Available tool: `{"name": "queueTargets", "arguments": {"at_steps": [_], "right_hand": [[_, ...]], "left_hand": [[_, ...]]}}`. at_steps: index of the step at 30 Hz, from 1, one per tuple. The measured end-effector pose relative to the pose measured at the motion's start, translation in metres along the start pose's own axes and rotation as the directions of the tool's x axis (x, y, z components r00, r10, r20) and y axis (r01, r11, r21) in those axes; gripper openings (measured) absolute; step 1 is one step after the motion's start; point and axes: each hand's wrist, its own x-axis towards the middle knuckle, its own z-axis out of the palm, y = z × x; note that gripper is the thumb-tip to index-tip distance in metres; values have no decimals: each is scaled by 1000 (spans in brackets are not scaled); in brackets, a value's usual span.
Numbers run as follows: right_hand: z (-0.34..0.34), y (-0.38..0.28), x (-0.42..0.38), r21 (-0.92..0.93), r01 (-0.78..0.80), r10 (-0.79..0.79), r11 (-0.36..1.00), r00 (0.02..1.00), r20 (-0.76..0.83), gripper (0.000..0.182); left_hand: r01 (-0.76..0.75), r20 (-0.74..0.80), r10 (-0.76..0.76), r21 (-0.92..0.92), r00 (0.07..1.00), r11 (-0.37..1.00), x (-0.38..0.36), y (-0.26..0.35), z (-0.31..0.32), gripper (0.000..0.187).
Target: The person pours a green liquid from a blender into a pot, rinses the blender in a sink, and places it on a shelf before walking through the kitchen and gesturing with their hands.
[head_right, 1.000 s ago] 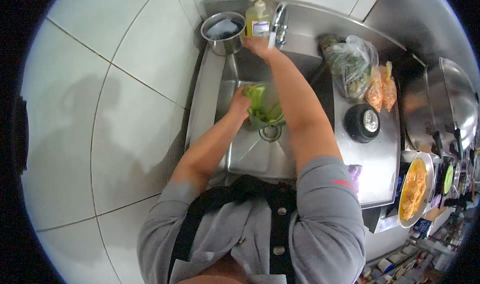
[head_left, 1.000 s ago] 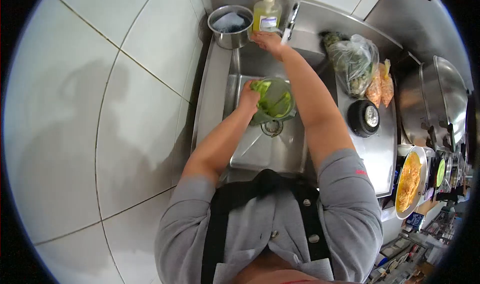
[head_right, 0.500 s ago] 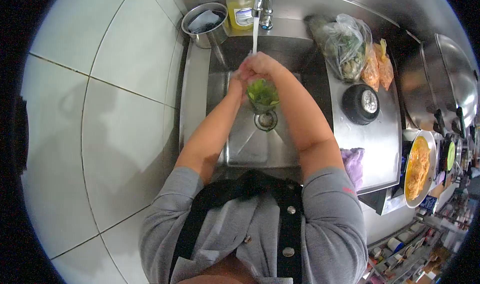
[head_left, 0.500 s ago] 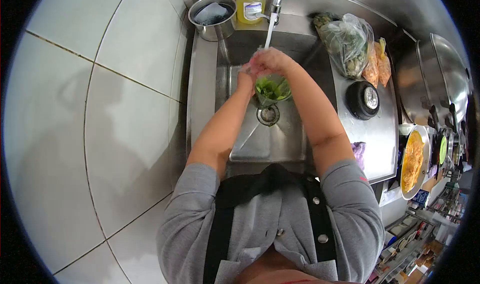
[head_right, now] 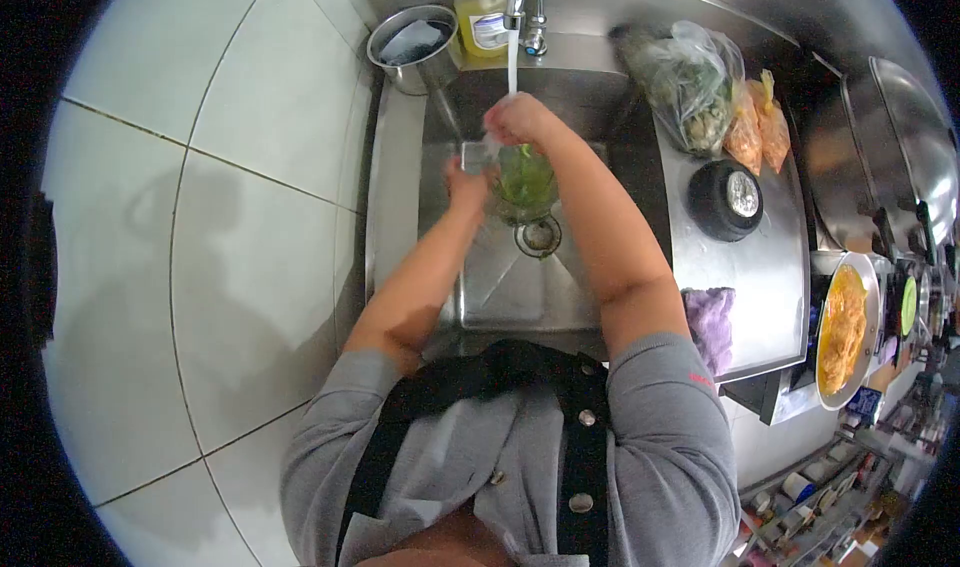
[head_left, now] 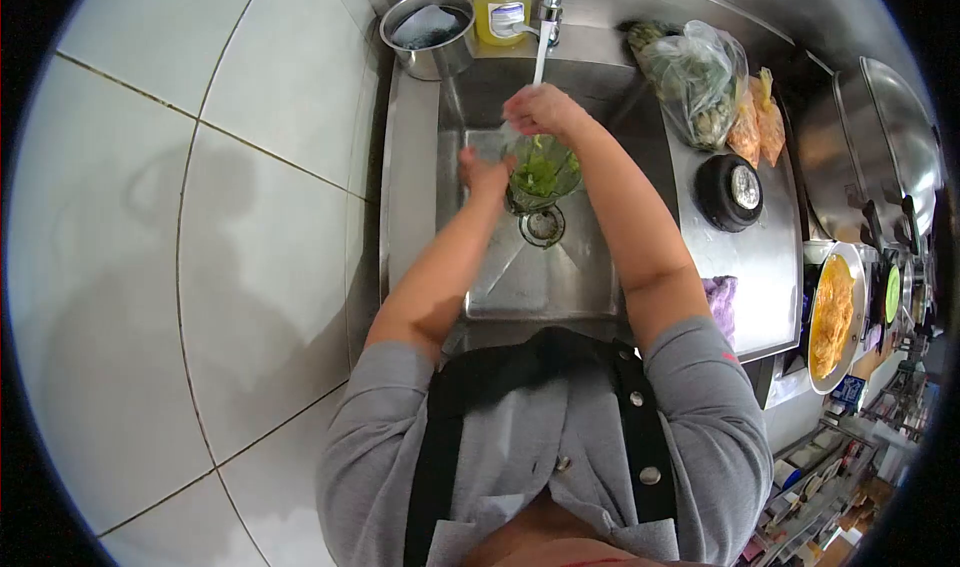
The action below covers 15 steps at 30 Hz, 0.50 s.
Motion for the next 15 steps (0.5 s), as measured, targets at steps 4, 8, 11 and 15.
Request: {"name": "queueTargets", "arguments": {"at_steps": [4,8,11,15], "right_hand": [[-2,-22,-9,-195,-152,116,969,976,-184,15],[-11,17,5,-117,81,-39,990,947,319,15],[-17,-1,0,7,-190,189,982,972,-140,18],[-15,-10,-9,159,-219,213,963,975,57,20]], "left_hand": [[-449,433,283,352,856,821,69,2,19,54],[-299,535,171,163,827,940,66,-2,25,47],[297,320,-132,-550,938,780,17,-19,26,50],[104,-22,-109,-171,994,980,11,-31,17,56]]}}
